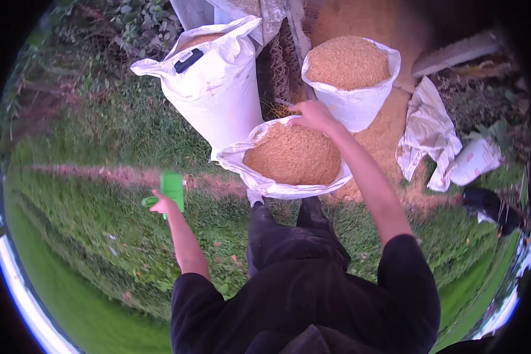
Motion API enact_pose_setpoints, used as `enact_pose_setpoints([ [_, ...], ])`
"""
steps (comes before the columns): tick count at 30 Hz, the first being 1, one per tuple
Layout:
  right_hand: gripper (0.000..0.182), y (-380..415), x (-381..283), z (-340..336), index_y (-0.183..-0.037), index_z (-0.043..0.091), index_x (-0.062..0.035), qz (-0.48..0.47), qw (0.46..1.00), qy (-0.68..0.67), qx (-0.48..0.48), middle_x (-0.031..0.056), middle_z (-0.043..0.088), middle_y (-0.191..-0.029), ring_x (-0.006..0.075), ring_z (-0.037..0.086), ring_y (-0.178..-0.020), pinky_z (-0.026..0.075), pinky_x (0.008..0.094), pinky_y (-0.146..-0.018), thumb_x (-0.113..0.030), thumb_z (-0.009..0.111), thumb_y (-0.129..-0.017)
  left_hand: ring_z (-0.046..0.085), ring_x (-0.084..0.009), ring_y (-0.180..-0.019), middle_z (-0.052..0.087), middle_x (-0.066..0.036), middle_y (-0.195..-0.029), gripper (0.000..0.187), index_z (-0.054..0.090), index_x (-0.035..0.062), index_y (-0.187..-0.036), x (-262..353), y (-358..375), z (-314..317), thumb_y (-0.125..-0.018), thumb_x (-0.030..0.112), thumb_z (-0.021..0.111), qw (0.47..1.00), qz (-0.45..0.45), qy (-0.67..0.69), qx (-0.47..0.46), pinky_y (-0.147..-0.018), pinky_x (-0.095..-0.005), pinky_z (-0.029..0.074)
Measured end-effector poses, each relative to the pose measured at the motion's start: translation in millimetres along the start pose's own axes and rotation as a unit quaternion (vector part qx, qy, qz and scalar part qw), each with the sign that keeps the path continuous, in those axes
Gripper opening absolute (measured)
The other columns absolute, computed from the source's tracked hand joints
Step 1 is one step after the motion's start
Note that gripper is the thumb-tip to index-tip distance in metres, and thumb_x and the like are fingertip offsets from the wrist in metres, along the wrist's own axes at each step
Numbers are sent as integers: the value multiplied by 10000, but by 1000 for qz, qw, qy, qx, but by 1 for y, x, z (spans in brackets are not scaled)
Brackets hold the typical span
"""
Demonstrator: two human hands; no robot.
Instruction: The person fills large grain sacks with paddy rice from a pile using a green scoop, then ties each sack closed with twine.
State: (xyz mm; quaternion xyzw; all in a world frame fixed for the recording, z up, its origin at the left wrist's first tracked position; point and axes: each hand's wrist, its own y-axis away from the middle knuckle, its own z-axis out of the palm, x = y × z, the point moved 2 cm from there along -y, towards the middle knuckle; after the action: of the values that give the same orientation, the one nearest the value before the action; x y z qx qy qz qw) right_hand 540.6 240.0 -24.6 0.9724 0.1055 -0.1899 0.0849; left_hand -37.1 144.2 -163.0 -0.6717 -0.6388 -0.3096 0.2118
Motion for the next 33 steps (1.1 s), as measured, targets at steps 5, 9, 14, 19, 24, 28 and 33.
enact_pose_setpoints([
  [5, 207, -20, -5, 23, -922, 732, -154, 107, 991, 3, -79, 95, 713, -887, 297, 672, -850, 509, 431, -732, -317, 713, -796, 590, -356, -1125, 497, -302, -1311, 969, 340, -122, -1368, -12, 49, 93, -799, 577, 697, 941, 273, 4, -198, -944, -444, 488],
  [9, 142, 5, -6, 38, -883, 720, -146, 120, 992, 15, -48, 94, 705, -866, 299, 668, -843, 508, 437, -733, -264, 661, -831, 602, -324, -1125, 607, -243, -1207, 737, 516, 50, -1341, 129, 220, -3, -811, 526, 705, 710, 306, 106, -625, -961, -408, 469],
  [14, 171, 19, -8, 28, -872, 720, -168, 182, 982, -14, 50, 99, 705, -874, 314, 674, -836, 519, 439, -750, -321, 650, -842, 673, -290, -1008, 654, -233, -1139, 591, 527, 33, -1300, 151, 273, -18, -792, 272, 711, 507, 596, -297, -547, -817, -373, 530],
  [19, 321, 72, 9, -2, -945, 710, -102, 289, 946, 52, 135, 155, 696, -893, 343, 680, -836, 530, 457, -751, -403, 635, -860, 706, -257, -759, 700, -187, -905, 480, 610, -3, -1174, 120, 225, 16, -774, 243, 712, 594, 511, -116, -611, -679, -347, 555],
  [24, 564, 159, 47, -11, -1041, 679, -17, 438, 887, 123, 78, 215, 686, -919, 364, 677, -860, 533, 465, -771, -544, 543, -894, 600, -120, -534, 648, -62, -674, 413, 642, -66, -979, 86, 229, -7, -898, 338, 661, 696, 209, 5, -687, -474, -263, 470],
  [28, 657, 177, 64, 36, -909, 689, 24, 367, 926, 29, 81, 262, 659, -817, 412, 665, -828, 516, 479, -744, -599, 484, -895, 496, -171, -478, 540, -151, -582, 237, 627, -41, -903, 89, 272, -48, -928, 194, 606, 642, 527, 97, -548, -491, -343, 404],
  [33, 405, 241, 34, 46, -743, 636, 27, 355, 894, -118, 247, 226, 568, -621, 341, 566, -539, 415, 438, -528, -341, 606, -908, 389, -151, -521, 462, -161, -554, 194, 600, -36, -819, 79, 250, -112, -917, 131, 601, 671, 474, 26, -569, -499, -355, 368],
])
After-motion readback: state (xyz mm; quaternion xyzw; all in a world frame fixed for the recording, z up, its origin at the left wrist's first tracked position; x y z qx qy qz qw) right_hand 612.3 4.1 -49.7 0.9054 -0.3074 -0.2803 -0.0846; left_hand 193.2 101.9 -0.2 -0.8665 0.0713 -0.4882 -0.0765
